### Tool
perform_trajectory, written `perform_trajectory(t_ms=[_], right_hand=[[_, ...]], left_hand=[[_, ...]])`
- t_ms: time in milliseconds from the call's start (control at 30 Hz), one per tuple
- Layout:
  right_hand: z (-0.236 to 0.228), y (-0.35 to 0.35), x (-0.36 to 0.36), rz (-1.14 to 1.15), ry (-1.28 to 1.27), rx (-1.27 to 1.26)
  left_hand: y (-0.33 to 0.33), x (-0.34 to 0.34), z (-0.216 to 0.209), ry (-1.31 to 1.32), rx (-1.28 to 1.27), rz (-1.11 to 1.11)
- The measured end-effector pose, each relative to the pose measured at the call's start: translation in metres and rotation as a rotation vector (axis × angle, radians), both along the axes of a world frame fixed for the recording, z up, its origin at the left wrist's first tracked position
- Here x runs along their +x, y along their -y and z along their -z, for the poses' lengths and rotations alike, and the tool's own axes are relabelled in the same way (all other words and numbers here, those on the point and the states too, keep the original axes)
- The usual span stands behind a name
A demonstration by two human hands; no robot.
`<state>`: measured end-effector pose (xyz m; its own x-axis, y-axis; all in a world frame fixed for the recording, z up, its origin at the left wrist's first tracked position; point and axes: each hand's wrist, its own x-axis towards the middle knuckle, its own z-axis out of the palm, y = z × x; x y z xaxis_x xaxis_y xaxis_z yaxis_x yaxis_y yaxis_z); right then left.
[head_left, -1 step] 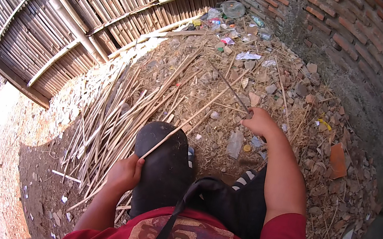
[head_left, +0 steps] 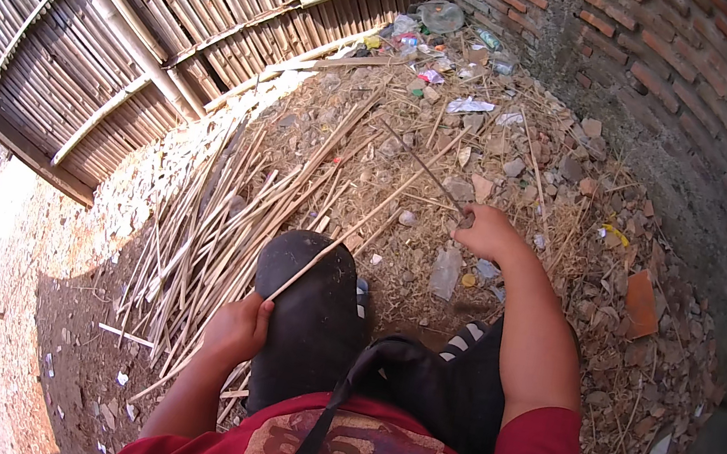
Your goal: The person scrapes thin bamboo sticks with a large blade while seated on the ground.
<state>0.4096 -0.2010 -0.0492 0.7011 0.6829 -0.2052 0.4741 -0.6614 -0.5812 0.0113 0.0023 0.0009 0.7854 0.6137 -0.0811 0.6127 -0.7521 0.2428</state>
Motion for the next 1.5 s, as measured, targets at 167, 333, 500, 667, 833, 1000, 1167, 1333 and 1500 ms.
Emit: perform_trajectory(t_ms=[167, 333, 500, 667, 833, 1000, 1167, 1333, 1500], right_hand=[[-0.048, -0.023, -0.050, -0.480, -0.006, -0.209], [-0.008, -0.010, -0.008, -0.135, -0.130, -0.020], [-0.019, -0.024, -0.042, -0.341, -0.051, -0.149], [-0.017, -0.008, -0.035, -0.474, 0.021, -0.024], [-0.024, 0.002, -0.011, -0.293, -0.060, -0.183], [-0.029, 0.001, -0.025, -0.296, -0.067, -0.217], [-0.024, -0.007, -0.016, -0.353, -0.105, -0.197], [-0.011, 0.004, -0.008, -0.158, -0.206, -0.174], [-0.021, -0.009, -0.023, -0.341, 0.002, -0.211]], left_hand=[[-0.001, 0.000, 0.002, 0.032, 0.007, 0.039], [-0.006, 0.000, 0.002, 0.116, 0.026, 0.115], [-0.011, -0.003, 0.011, 0.131, 0.026, 0.120], [-0.012, 0.000, -0.002, 0.071, -0.010, 0.148], [-0.008, 0.003, -0.013, -0.059, -0.066, 0.044], [-0.007, -0.001, -0.031, -0.104, -0.107, 0.006], [-0.014, -0.006, -0.013, -0.085, -0.060, 0.015], [-0.009, 0.004, -0.025, -0.092, -0.048, 0.040], [-0.010, 0.001, -0.018, -0.062, -0.053, 0.013]])
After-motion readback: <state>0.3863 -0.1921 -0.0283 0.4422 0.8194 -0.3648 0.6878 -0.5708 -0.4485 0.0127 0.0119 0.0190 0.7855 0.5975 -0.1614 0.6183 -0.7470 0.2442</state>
